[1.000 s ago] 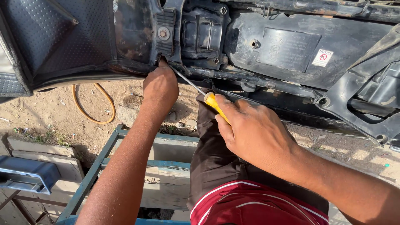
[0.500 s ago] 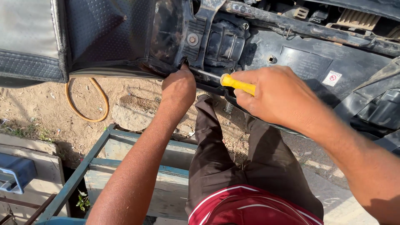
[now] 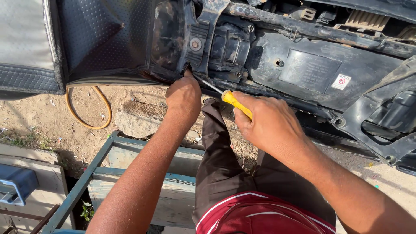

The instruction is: Using a T-socket wrench and screwdriver to remove panels and work on motorcycle components.

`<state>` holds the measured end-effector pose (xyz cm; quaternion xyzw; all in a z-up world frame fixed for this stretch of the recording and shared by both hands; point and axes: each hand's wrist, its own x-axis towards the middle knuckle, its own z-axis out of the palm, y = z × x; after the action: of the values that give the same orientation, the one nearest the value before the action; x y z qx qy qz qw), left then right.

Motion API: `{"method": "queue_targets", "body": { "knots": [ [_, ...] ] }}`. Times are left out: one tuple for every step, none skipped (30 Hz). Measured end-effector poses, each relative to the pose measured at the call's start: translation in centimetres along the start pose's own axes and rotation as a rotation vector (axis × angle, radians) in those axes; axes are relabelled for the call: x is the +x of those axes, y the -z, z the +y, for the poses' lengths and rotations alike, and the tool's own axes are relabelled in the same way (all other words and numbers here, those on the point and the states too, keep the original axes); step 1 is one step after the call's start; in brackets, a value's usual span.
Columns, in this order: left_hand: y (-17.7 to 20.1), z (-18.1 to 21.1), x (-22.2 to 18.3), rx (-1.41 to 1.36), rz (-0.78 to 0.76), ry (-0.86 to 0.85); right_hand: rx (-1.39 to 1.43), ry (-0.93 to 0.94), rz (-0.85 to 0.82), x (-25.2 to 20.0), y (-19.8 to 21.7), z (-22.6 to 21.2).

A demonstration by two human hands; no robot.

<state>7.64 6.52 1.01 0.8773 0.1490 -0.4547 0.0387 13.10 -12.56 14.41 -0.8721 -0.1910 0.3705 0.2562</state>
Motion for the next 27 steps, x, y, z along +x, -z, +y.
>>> {"method": "queue_targets", "body": {
  "knots": [
    [-0.1, 0.1, 0.0, -0.027, -0.026, 0.040, -0.044, 0.023, -0.009, 0.2, 0.4, -0.3],
    [-0.5, 0.1, 0.0, -0.027, -0.026, 0.039, -0.044, 0.021, -0.008, 0.3, 0.5, -0.3],
    [-0.8, 0.0, 0.0, 0.007, -0.003, 0.023, -0.080, 0.045, -0.008, 0.3, 0.6, -0.4],
    [-1.1, -0.1, 0.0, 0.041, 0.020, 0.008, -0.116, 0.070, -0.007, 0.4, 0.7, -0.5],
    [-1.6, -0.2, -0.2, 0.042, 0.020, 0.006, -0.116, 0.068, -0.006, 0.0, 0.1, -0.5],
    [-2.0, -0.1, -0.2, 0.165, 0.019, 0.003, -0.113, 0.055, -0.002, -0.3, -0.3, -0.4],
    [-2.4, -0.1, -0.1, 0.289, 0.019, 0.001, -0.109, 0.042, 0.002, -0.6, -0.8, -0.3],
    [-1.0, 0.3, -0.9, 0.288, 0.018, -0.007, -0.112, 0.034, 0.003, -1.2, -1.9, -0.1],
    [0.2, 0.7, -1.7, 0.328, 0.008, 0.006, -0.089, 0.018, 0.026, -1.8, -3.0, 0.2],
    [1.4, 0.9, -2.7, 0.369, -0.007, 0.025, -0.063, 0.006, 0.043, -2.4, -4.2, 0.3],
    [1.3, 0.8, -2.7, 0.369, -0.013, 0.023, -0.062, 0.003, 0.038, -2.8, -4.9, 0.7],
    [1.3, 0.7, -2.6, 0.379, -0.035, 0.021, -0.025, 0.046, 0.097, -3.1, -5.7, 1.1],
    [1.3, 0.7, -2.6, 0.389, -0.057, 0.019, 0.013, 0.088, 0.156, -3.4, -6.3, 1.5],
    [1.1, 0.5, -2.2, 0.394, -0.055, 0.014, 0.015, 0.083, 0.162, -3.3, -5.5, 1.5],
    [0.9, 0.3, -1.8, 0.337, -0.043, -0.011, 0.032, 0.101, 0.164, -3.3, -4.7, 1.6],
    [0.7, 0.1, -1.5, 0.280, -0.031, -0.033, 0.049, 0.124, 0.167, -3.2, -3.9, 1.6],
    [0.9, -0.3, -1.2, 0.285, -0.028, -0.034, 0.053, 0.123, 0.172, -2.6, -2.3, 1.2],
    [0.7, -0.5, -1.3, 0.281, -0.047, -0.069, -0.001, 0.092, 0.081, -2.3, -0.8, 0.8],
    [0.5, -0.8, -1.4, 0.276, -0.066, -0.104, -0.054, 0.062, -0.011, -2.0, 0.7, 0.4],
    [0.8, -1.0, -1.5, 0.282, -0.065, -0.104, -0.048, 0.061, -0.007, -1.2, 1.7, 0.0],
    [1.1, -1.2, -1.6, 0.239, -0.080, -0.111, -0.092, 0.057, -0.077, -0.5, 2.6, -0.4],
    [1.5, -1.4, -1.7, 0.194, -0.095, -0.118, -0.136, 0.054, -0.146, 0.3, 3.7, -0.8],
    [1.3, -1.6, -1.5, 0.200, -0.094, -0.117, -0.131, 0.054, -0.142, 0.7, 3.9, -0.8],
    [1.1, -1.6, -1.2, 0.161, -0.096, -0.125, -0.135, 0.069, -0.177, 1.2, 4.1, -0.9],
    [0.9, -1.7, -0.9, 0.123, -0.098, -0.132, -0.138, 0.084, -0.213, 1.7, 4.2, -0.9],
    [0.8, -1.8, -0.9, 0.124, -0.100, -0.128, -0.135, 0.087, -0.215, 1.9, 4.4, -1.0],
    [0.6, -1.9, -0.9, 0.137, -0.088, -0.140, -0.134, 0.110, -0.212, 2.1, 4.4, -1.0]
  ]
}}
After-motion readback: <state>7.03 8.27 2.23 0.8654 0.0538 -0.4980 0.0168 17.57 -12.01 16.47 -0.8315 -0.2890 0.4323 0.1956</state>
